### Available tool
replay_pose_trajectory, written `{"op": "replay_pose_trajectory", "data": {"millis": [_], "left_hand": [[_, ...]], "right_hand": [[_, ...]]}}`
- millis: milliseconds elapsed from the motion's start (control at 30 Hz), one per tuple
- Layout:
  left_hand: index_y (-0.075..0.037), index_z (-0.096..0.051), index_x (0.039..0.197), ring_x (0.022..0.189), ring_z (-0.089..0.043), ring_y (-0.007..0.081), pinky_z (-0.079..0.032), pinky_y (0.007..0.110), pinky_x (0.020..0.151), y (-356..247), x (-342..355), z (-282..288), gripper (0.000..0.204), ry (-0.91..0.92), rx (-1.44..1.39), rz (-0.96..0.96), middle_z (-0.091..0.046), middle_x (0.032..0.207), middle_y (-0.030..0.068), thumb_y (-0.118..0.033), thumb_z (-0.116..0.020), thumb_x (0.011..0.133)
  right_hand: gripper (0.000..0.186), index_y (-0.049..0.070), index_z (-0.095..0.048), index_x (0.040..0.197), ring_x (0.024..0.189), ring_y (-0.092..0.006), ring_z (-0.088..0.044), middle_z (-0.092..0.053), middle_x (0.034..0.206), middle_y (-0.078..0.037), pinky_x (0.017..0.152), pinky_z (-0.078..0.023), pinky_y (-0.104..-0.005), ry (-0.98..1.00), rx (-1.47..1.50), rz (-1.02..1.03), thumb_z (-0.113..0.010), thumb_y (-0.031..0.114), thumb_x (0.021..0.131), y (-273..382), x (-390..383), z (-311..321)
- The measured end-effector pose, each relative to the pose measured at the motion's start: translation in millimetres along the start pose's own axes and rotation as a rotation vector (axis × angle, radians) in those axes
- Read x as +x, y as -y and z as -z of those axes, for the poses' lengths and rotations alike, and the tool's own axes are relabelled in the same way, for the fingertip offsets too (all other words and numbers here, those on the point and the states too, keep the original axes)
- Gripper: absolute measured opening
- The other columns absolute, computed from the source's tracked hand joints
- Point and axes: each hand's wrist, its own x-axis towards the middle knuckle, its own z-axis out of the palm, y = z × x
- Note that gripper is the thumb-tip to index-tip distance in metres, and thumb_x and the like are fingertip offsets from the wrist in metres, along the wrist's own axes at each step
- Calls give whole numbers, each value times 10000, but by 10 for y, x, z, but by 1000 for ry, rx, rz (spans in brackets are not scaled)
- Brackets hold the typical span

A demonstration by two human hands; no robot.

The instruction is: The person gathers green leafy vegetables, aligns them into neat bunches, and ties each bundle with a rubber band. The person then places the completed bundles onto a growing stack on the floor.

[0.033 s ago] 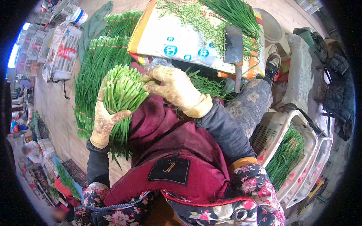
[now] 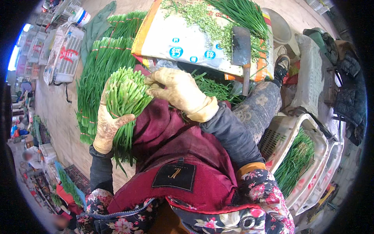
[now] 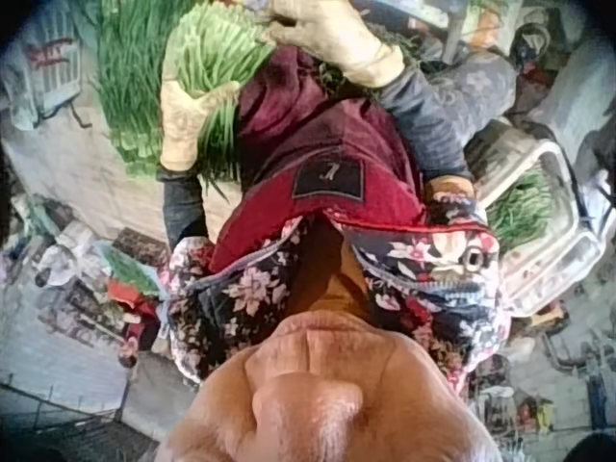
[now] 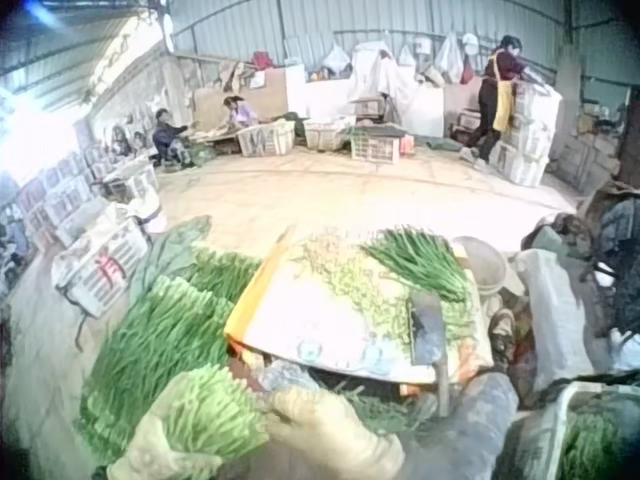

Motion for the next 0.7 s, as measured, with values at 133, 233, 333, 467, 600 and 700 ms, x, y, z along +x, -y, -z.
{"op": "replay_pose_trajectory", "data": {"millis": [133,233,333,467,600,700], "left_hand": [[-47,-230,1532,1322,-463,243,-380,386,1106,5,33,38,1141,37,28,-11,-436,1469,144,-270,-920,652],[-47,-232,1531,1330,-455,241,-376,386,1110,16,57,68,1143,54,8,-13,-426,1478,137,-266,-924,647],[-50,-237,1531,1333,-451,239,-372,384,1113,20,58,83,1144,56,-20,21,-422,1483,130,-270,-926,645],[-53,-245,1530,1327,-455,229,-370,379,1114,51,56,105,1147,49,-36,-20,-431,1478,126,-277,-930,637],[-58,-268,1527,1309,-471,215,-380,367,1104,42,35,94,1148,6,-5,24,-462,1454,123,-263,-939,619],[-55,-278,1522,1302,-478,212,-384,365,1100,15,50,52,1138,22,-79,19,-459,1459,123,-249,-940,618]], "right_hand": [[197,72,-681,955,800,-287,-648,-664,869,-92,720,-512,-381,15,-369,204,-733,183,801,57,153,25],[181,88,-655,900,798,-317,-639,-646,836,-85,718,-503,-417,59,-507,279,-706,231,802,47,220,40],[159,76,-649,872,782,-319,-640,-640,811,-106,695,-507,-418,18,-495,282,-684,220,813,-39,216,20],[155,49,-676,864,645,-188,-621,-684,784,-90,594,-493,-297,-162,-1,-68,-647,197,901,-110,185,71],[217,-1,-685,902,567,-84,-582,-690,721,-72,559,-467,-234,-96,568,-436,-583,176,978,-5,-6,317],[160,-7,-685,1011,776,-167,-656,-714,885,-93,730,-515,-291,-5,148,-178,-605,115,945,26,26,253]]}}
